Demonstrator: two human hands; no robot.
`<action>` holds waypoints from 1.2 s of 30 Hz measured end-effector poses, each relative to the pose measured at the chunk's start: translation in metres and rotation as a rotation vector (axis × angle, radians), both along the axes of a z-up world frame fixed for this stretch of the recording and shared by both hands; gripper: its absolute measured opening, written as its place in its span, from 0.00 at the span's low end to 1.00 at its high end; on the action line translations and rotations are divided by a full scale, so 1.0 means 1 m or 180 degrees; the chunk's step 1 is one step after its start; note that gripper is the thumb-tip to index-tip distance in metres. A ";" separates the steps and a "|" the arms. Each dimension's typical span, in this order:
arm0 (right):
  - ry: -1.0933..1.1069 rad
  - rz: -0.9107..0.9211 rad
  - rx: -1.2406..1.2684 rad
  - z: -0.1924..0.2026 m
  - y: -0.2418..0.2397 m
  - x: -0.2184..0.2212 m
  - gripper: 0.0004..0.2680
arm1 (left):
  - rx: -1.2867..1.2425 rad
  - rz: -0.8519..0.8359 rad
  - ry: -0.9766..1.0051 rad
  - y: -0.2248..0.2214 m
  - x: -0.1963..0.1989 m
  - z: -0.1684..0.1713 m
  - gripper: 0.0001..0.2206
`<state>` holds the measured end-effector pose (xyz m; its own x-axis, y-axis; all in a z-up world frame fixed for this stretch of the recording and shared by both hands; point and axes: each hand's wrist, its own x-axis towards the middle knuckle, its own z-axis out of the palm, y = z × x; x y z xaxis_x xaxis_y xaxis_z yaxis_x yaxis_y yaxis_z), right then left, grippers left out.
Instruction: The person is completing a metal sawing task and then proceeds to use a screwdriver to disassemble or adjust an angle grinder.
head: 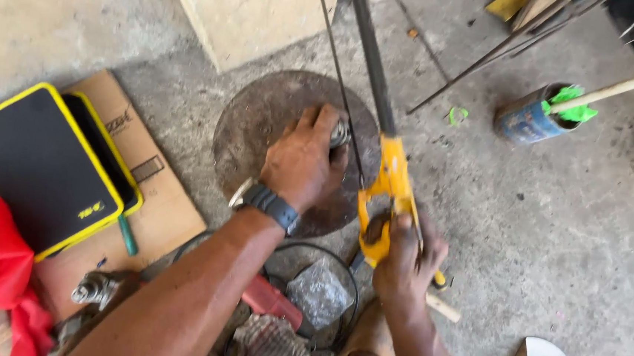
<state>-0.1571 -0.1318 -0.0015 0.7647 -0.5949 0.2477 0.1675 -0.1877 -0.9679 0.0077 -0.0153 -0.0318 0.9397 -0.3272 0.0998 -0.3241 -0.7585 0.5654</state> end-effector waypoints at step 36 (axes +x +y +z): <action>-0.0359 0.0387 0.0899 0.007 -0.012 0.029 0.15 | -0.0847 0.0295 0.0766 0.007 0.008 0.020 0.30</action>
